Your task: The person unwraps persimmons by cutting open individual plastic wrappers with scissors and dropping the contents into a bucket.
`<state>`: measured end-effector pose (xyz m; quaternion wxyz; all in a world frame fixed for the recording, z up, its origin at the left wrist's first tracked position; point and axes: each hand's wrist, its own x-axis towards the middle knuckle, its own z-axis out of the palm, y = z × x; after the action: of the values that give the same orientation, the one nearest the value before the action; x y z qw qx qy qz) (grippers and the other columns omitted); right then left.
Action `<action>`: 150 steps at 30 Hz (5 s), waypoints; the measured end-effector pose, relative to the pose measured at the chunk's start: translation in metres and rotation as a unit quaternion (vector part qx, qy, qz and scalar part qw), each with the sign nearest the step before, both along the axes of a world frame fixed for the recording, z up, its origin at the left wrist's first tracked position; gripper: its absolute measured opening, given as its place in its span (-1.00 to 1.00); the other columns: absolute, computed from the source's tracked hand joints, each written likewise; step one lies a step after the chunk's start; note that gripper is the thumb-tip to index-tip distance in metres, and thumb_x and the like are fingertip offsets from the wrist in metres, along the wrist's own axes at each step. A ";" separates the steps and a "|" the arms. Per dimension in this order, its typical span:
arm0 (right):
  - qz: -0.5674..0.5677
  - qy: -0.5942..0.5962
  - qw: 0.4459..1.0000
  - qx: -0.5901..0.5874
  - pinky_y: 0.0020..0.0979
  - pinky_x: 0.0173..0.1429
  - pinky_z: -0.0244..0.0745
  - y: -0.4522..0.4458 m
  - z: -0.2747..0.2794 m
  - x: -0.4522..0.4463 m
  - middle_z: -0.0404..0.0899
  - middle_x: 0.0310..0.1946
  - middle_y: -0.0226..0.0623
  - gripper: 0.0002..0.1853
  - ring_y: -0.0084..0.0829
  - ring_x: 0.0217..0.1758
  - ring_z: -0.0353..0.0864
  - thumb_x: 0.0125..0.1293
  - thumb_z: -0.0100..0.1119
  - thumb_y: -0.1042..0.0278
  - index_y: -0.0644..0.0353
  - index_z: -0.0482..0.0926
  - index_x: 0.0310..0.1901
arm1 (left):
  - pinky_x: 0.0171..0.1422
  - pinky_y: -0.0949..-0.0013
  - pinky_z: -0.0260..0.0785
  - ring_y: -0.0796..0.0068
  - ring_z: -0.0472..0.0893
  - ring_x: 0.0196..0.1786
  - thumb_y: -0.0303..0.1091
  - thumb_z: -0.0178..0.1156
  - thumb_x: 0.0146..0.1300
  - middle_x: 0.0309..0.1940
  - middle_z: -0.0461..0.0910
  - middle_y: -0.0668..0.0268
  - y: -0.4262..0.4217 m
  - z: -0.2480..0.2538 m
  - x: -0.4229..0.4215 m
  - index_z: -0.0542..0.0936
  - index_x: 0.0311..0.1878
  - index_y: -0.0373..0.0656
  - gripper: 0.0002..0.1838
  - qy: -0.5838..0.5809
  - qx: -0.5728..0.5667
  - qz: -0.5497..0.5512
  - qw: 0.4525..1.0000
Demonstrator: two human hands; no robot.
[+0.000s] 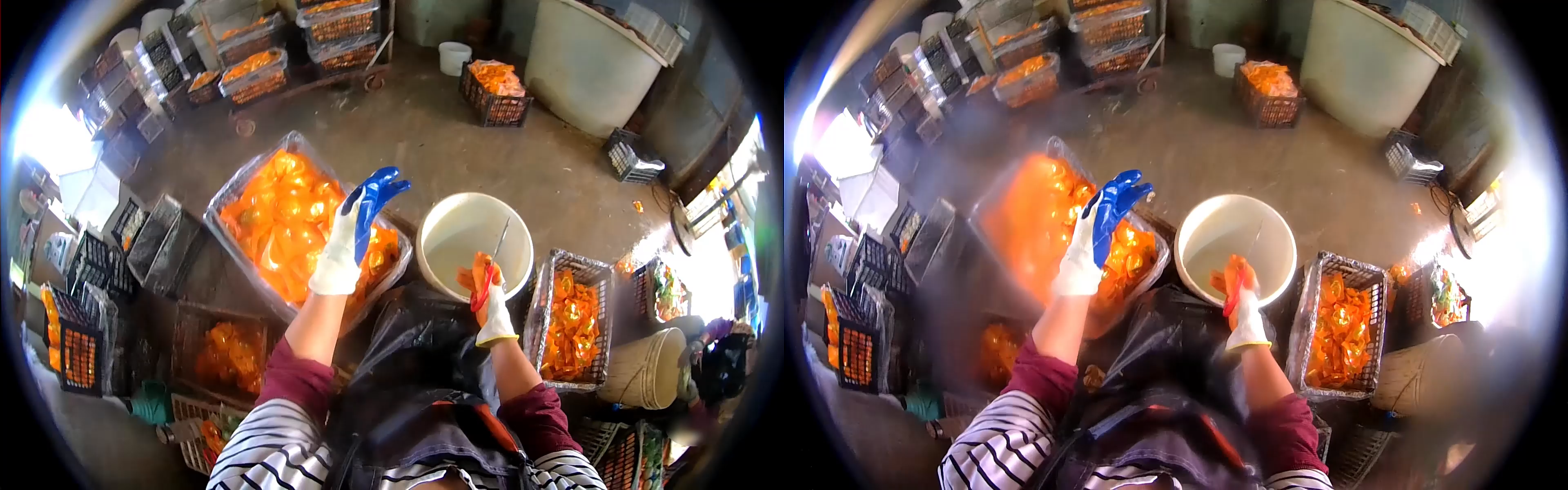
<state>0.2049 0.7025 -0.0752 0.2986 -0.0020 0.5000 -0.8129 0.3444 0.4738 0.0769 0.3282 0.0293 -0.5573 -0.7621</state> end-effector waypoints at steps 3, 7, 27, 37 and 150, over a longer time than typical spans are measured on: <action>0.021 0.001 0.999 -0.046 -0.21 -0.17 0.60 0.006 -0.001 0.003 0.58 -0.14 -0.27 -0.55 -0.13 -0.24 0.66 0.45 -0.04 0.02 0.11 0.36 0.23 | 0.23 0.33 0.33 0.33 0.54 0.12 -0.14 0.05 0.39 0.08 0.55 0.21 -0.015 -0.078 0.020 0.44 0.22 -0.29 -0.53 -0.115 -0.010 0.142 0.983; 0.047 -0.027 0.997 -0.052 -0.43 -0.27 0.47 0.024 0.023 0.009 0.65 -0.24 -0.18 -0.60 -0.40 -0.39 0.59 0.42 0.04 0.02 0.04 0.44 0.16 | 0.10 0.24 0.41 0.10 0.60 -0.01 -0.20 0.16 0.30 -0.03 0.63 0.14 -0.019 -0.186 0.081 0.54 0.15 -0.17 -0.59 -0.274 -0.221 0.311 0.883; 0.094 0.062 0.982 0.152 -0.44 -0.18 0.40 0.006 0.039 0.017 0.63 -0.18 -0.12 -0.34 -0.41 -0.24 0.57 0.27 0.14 -0.24 0.09 0.37 0.22 | 0.44 -0.01 0.08 0.02 0.26 0.41 0.12 0.27 0.12 0.38 0.21 -0.01 -0.146 -0.085 0.076 0.18 0.43 -0.03 -0.13 -0.566 -0.467 0.369 0.571; 0.092 0.031 0.988 0.124 -0.36 -0.24 0.53 0.000 0.034 0.012 0.65 -0.23 -0.08 -0.56 -0.26 -0.33 0.67 0.39 0.11 0.11 0.08 0.41 0.22 | 0.09 0.26 0.49 0.36 0.56 0.03 -0.09 0.15 0.31 -0.01 0.57 0.34 -0.084 -0.015 0.108 0.44 0.21 -0.02 -0.55 -0.127 0.232 0.295 0.918; 0.094 0.115 0.984 0.096 -0.27 0.14 0.49 0.004 0.011 0.015 0.52 0.03 -0.20 -0.49 -0.22 0.01 0.61 0.37 0.16 0.24 0.21 0.32 0.28 | 0.17 0.09 0.37 0.04 0.54 0.10 0.20 0.26 0.09 0.08 0.55 0.02 -0.063 -0.158 0.074 0.44 0.23 -0.08 -0.27 -0.528 -0.514 0.279 0.615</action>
<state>0.2198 0.7068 -0.0638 0.3124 -0.1140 0.6042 -0.7242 0.4188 0.4108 -0.0813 0.1353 0.4077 -0.8999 -0.0750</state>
